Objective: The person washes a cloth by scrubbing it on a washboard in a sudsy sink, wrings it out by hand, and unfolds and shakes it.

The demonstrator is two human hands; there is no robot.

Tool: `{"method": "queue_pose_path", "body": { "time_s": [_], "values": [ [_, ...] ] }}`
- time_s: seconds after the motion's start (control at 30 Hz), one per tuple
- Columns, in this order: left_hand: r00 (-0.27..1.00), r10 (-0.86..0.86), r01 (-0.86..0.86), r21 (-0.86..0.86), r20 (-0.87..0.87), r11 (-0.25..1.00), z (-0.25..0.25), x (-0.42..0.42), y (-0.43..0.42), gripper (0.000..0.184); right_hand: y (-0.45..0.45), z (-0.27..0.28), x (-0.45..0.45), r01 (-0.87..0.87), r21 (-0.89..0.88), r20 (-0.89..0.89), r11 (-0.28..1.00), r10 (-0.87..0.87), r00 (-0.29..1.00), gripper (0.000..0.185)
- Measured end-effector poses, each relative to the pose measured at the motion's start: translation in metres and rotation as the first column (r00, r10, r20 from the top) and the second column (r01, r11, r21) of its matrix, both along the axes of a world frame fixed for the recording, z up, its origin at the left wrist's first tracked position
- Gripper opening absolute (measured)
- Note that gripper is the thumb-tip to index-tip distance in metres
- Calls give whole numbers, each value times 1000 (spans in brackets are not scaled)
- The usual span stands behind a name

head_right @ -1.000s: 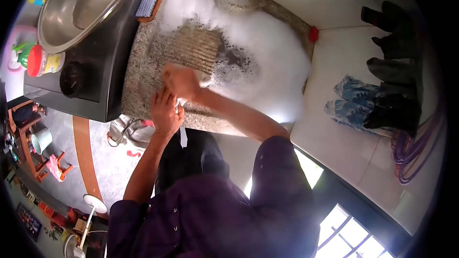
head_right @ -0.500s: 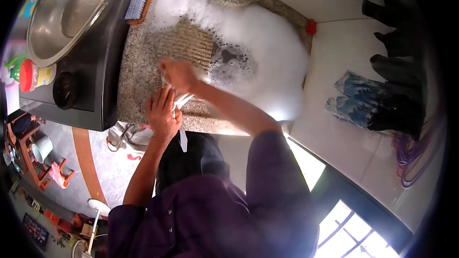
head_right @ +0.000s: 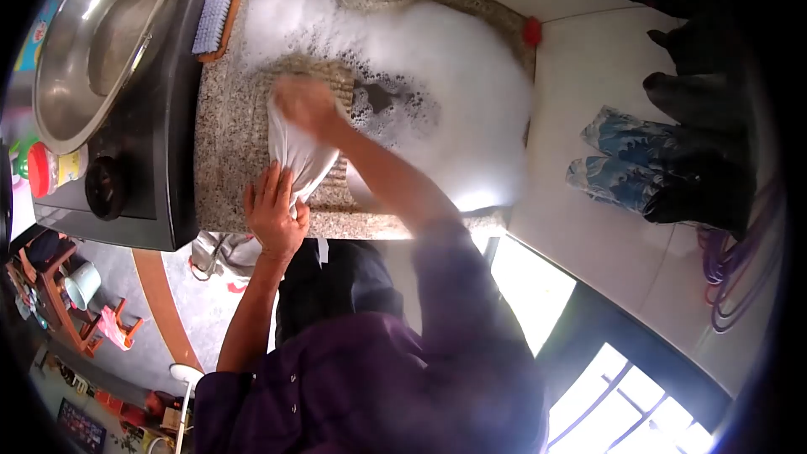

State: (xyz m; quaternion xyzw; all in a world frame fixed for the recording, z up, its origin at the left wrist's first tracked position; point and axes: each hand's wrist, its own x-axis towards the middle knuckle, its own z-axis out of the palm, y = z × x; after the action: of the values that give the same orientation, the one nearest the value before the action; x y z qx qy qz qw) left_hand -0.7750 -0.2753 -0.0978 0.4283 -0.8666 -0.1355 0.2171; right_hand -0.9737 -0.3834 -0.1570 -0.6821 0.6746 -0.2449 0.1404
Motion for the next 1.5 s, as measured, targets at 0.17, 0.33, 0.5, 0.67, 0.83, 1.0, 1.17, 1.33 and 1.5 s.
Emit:
{"method": "queue_pose_path", "body": {
  "time_s": [0.17, 0.33, 0.5, 0.67, 0.83, 1.0, 1.17, 1.33, 1.5],
  "values": [
    [1000, 7, -7, 18, -4, 1000, 3, 1, 1, 52, -34, -22, -36, 414, -153, 69, 897, -408, 910, 20],
    [999, 25, -25, 4, -33, 1000, 6, 0, -1, 50, 80, -73, -125, 711, 46, -105, 702, -704, 702, 24],
    [999, 24, -25, -7, -43, 1000, 3, 2, 3, 49, 85, -37, -138, 99, 700, 701, 707, -654, -283, 34],
    [1000, 16, -16, -10, -20, 1000, 0, 3, 4, 49, 70, 41, -106, 22, 612, 770, 791, -588, -248, 33],
    [999, 37, -38, -11, -31, 999, 6, 0, 2, 43, 138, -28, -167, 458, 840, 438, 291, -862, -256, 36],
    [999, 28, -29, -15, -27, 999, 6, 1, 2, 44, 72, 28, -99, 301, 750, 644, 588, -753, -134, 36],
    [999, 19, -20, -19, -25, 1000, 8, 0, 2, 43, 1, 18, -51, 485, 411, 43, 772, -548, 835, 57],
    [998, 46, -49, -53, -46, 997, 7, -2, 2, 36, -39, 23, 9, 567, 396, -171, 722, -549, 818, 69],
    [996, 53, -54, -8, -72, 999, 1, 0, 4, 40, -23, 24, 2, 204, 281, -23, 938, -206, 978, 30]
  ]
}}
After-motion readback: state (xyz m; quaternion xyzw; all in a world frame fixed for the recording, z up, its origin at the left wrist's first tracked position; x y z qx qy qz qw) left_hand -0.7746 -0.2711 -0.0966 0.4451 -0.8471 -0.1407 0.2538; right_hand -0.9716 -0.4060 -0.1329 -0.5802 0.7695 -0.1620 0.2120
